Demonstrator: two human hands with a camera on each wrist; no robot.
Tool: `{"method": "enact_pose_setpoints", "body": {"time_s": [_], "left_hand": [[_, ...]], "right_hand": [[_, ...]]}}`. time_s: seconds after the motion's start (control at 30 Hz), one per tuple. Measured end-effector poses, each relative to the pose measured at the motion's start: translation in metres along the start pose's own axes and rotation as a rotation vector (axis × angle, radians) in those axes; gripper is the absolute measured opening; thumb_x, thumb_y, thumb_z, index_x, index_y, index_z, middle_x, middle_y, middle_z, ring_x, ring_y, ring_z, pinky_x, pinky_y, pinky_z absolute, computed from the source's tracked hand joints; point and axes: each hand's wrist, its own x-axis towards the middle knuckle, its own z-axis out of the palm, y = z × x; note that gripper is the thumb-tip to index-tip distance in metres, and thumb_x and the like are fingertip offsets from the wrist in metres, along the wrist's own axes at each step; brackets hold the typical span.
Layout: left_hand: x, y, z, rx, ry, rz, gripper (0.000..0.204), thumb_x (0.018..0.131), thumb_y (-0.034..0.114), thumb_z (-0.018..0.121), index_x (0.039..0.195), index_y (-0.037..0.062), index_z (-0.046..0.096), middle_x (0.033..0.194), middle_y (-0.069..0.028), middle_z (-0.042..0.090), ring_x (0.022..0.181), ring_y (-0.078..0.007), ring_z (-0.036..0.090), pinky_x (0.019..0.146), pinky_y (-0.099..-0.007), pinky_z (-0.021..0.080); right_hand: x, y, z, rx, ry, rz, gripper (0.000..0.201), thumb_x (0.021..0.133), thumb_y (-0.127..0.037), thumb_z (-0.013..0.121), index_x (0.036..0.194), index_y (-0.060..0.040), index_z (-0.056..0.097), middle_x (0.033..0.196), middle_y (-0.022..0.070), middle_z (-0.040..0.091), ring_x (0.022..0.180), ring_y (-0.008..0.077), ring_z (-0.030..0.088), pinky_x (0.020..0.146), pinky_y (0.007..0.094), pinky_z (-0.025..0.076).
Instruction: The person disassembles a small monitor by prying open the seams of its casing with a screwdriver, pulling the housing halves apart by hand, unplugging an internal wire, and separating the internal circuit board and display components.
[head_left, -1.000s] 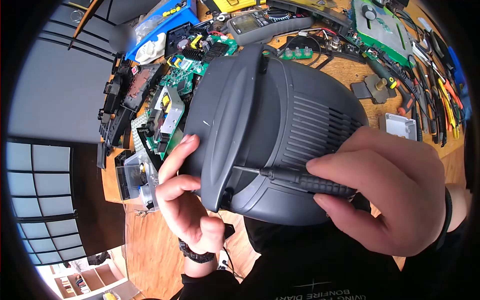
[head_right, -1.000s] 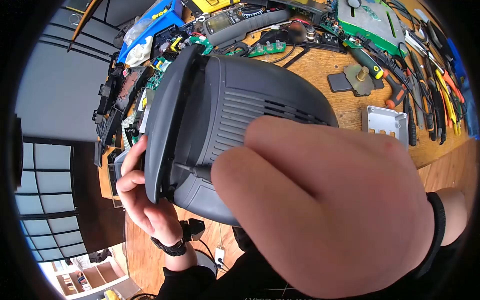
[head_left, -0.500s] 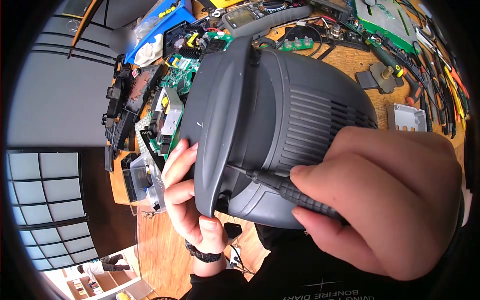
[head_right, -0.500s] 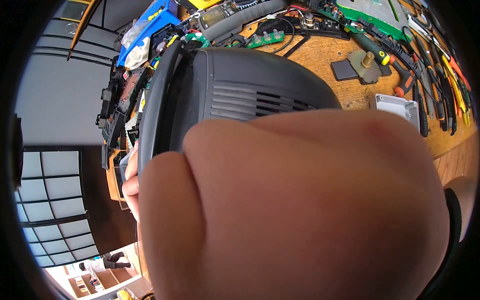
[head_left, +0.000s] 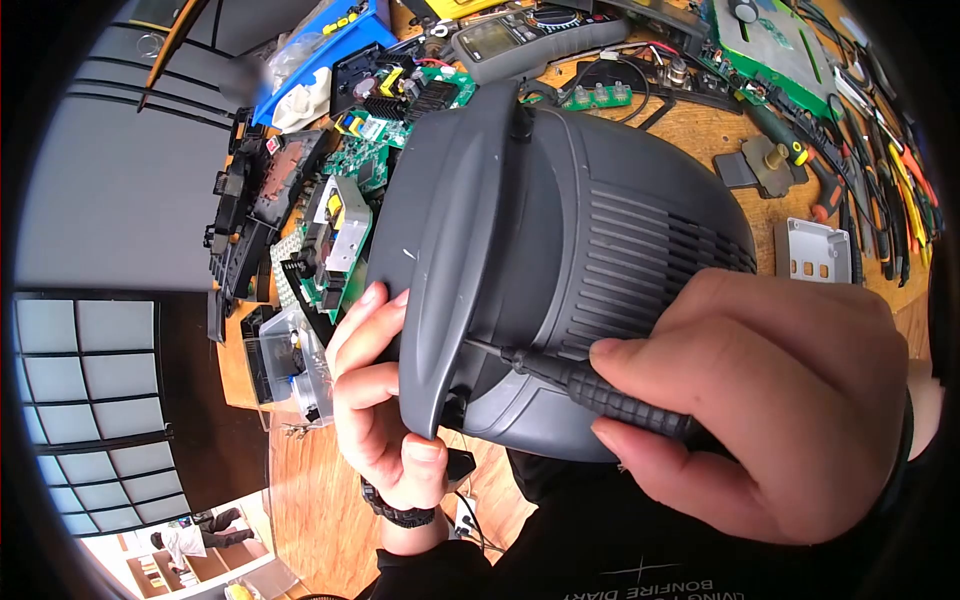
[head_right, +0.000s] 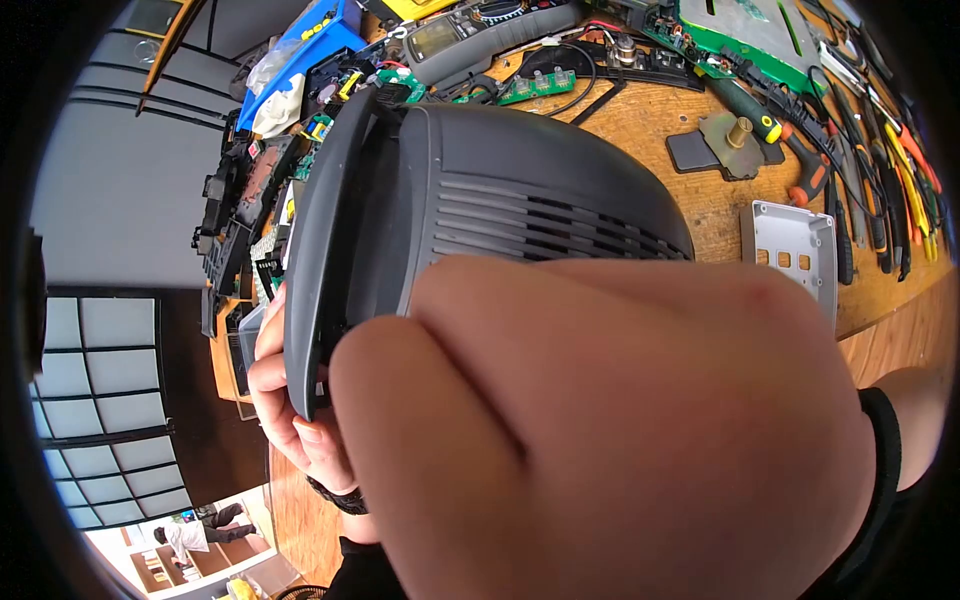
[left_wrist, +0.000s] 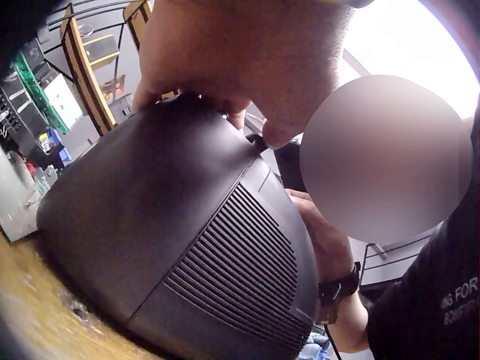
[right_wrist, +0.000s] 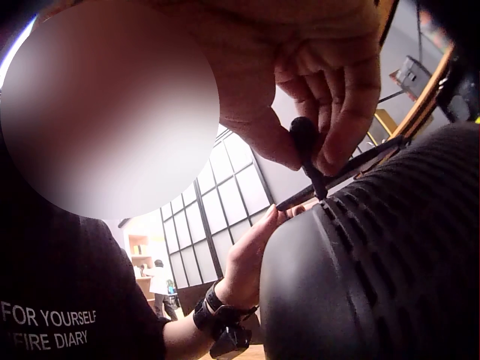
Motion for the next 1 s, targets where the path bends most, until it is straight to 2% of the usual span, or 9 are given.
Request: {"method": "enact_pose_setpoints", "body": {"time_s": [0.3, 0.37, 0.5, 0.57, 0.87, 0.9, 0.97, 1.0], "left_hand": [[0.0, 0.002, 0.001, 0.028, 0.008, 0.001, 0.053, 0.09, 0.058, 0.061, 0.095, 0.006, 0.055, 0.13, -0.0248, 0.058, 0.135, -0.0373, 0.042, 0.113, -0.0528, 0.026], [0.001, 0.001, 0.0, 0.022, -0.003, 0.014, 0.053, 0.09, 0.058, 0.06, 0.095, 0.0061, 0.055, 0.13, -0.0249, 0.058, 0.135, -0.0374, 0.041, 0.114, -0.0526, 0.026], [0.001, 0.003, 0.001, 0.018, -0.006, 0.007, 0.053, 0.09, 0.058, 0.06, 0.095, 0.0061, 0.054, 0.13, -0.0249, 0.058, 0.135, -0.0373, 0.042, 0.113, -0.0527, 0.026], [0.003, 0.005, 0.004, 0.081, 0.034, -0.006, 0.06, 0.09, 0.065, 0.055, 0.089, 0.0057, 0.049, 0.126, -0.0249, 0.059, 0.13, -0.0395, 0.047, 0.111, -0.0554, 0.028], [0.002, 0.005, 0.003, 0.088, 0.029, -0.008, 0.06, 0.09, 0.065, 0.055, 0.089, 0.005, 0.05, 0.128, -0.0262, 0.058, 0.132, -0.0397, 0.046, 0.112, -0.0548, 0.027], [0.002, 0.005, 0.002, 0.088, 0.03, -0.008, 0.06, 0.09, 0.065, 0.055, 0.089, 0.005, 0.05, 0.128, -0.0262, 0.058, 0.132, -0.0397, 0.046, 0.112, -0.0548, 0.027], [0.002, 0.004, 0.001, 0.074, 0.016, 0.003, 0.061, 0.089, 0.065, 0.056, 0.09, 0.0045, 0.051, 0.128, -0.0257, 0.059, 0.131, -0.0396, 0.046, 0.112, -0.0548, 0.027], [0.002, 0.005, 0.001, 0.075, 0.018, 0.004, 0.061, 0.089, 0.065, 0.056, 0.09, 0.0045, 0.051, 0.128, -0.0257, 0.059, 0.131, -0.0396, 0.046, 0.112, -0.0548, 0.027]], "right_hand": [[-0.004, 0.003, 0.001, 0.012, 0.043, -0.048, 0.033, 0.068, -0.002, 0.081, 0.096, 0.0069, 0.065, 0.068, 0.0121, 0.061, 0.05, 0.0198, 0.06, 0.042, 0.0266, 0.045], [-0.003, 0.0, -0.001, 0.032, -0.007, -0.006, 0.032, 0.069, -0.003, 0.081, 0.095, 0.0065, 0.065, 0.068, 0.0117, 0.061, 0.05, 0.0197, 0.06, 0.042, 0.0264, 0.045], [-0.01, 0.005, 0.01, 0.048, 0.028, 0.004, 0.031, 0.069, -0.002, 0.081, 0.095, 0.0062, 0.065, 0.067, 0.0117, 0.061, 0.05, 0.0202, 0.061, 0.042, 0.0263, 0.045], [-0.017, 0.013, 0.026, 0.117, 0.196, -0.002, 0.031, 0.069, -0.002, 0.081, 0.094, 0.006, 0.065, 0.068, 0.0125, 0.061, 0.05, 0.0207, 0.061, 0.042, 0.0262, 0.045], [-0.023, 0.018, 0.04, 0.197, 0.313, -0.008, 0.031, 0.068, -0.004, 0.083, 0.093, 0.0045, 0.065, 0.066, 0.0117, 0.061, 0.05, 0.0209, 0.061, 0.043, 0.0261, 0.045], [-0.024, 0.012, 0.032, 0.197, 0.313, -0.008, 0.031, 0.068, -0.004, 0.083, 0.093, 0.0045, 0.065, 0.066, 0.0117, 0.061, 0.05, 0.0209, 0.061, 0.043, 0.0261, 0.045], [-0.015, -0.007, 0.005, -0.003, 0.014, 0.183, 0.032, 0.068, -0.005, 0.083, 0.093, 0.004, 0.065, 0.066, 0.0102, 0.061, 0.05, 0.0199, 0.06, 0.043, 0.0259, 0.045], [-0.013, -0.006, 0.007, -0.004, 0.014, 0.18, 0.032, 0.068, -0.005, 0.083, 0.093, 0.004, 0.065, 0.066, 0.0102, 0.061, 0.05, 0.0199, 0.06, 0.043, 0.0259, 0.045]]}}
